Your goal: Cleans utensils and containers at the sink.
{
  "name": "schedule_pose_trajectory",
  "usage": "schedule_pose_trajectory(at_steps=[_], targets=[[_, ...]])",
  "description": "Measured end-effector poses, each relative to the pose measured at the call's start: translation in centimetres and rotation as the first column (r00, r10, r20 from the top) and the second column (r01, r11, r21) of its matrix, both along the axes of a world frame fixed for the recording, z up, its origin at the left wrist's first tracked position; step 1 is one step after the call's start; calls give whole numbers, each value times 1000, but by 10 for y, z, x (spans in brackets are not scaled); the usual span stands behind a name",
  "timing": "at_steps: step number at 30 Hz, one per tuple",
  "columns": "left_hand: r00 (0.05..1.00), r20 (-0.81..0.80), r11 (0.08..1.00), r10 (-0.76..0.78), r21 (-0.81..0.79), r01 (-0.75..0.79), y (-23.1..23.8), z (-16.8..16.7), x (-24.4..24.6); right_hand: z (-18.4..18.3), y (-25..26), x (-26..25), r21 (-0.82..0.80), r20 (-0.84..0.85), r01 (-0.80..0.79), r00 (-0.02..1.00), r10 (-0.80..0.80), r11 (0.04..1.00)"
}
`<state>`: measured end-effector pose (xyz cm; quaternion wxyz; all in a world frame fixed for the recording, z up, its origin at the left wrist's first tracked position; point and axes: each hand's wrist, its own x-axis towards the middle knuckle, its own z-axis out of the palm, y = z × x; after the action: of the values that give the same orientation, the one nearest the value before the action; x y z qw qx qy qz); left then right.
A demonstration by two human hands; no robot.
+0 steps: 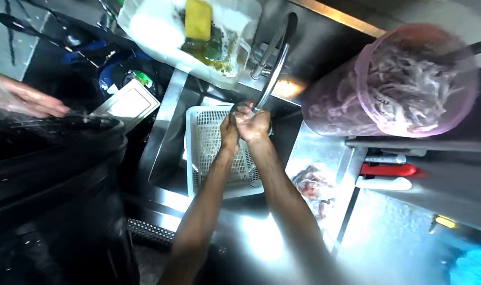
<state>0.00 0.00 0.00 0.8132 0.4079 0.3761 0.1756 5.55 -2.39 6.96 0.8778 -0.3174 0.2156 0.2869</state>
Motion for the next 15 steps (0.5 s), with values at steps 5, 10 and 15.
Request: schedule_pose_trajectory(at_steps=[5, 10, 15], targets=[[981, 12, 978, 194, 83, -194, -5, 8, -3, -50, -6, 0, -770, 638, 198, 267, 723, 606], [962, -57, 963, 268, 22, -268, 1, 9, -26, -33, -35, 26, -869, 177, 492, 204, 963, 56], [961, -163, 899, 225, -345, -269, -17, -19, -37, 31, -55, 25, -994, 29, -96, 221, 975, 51]])
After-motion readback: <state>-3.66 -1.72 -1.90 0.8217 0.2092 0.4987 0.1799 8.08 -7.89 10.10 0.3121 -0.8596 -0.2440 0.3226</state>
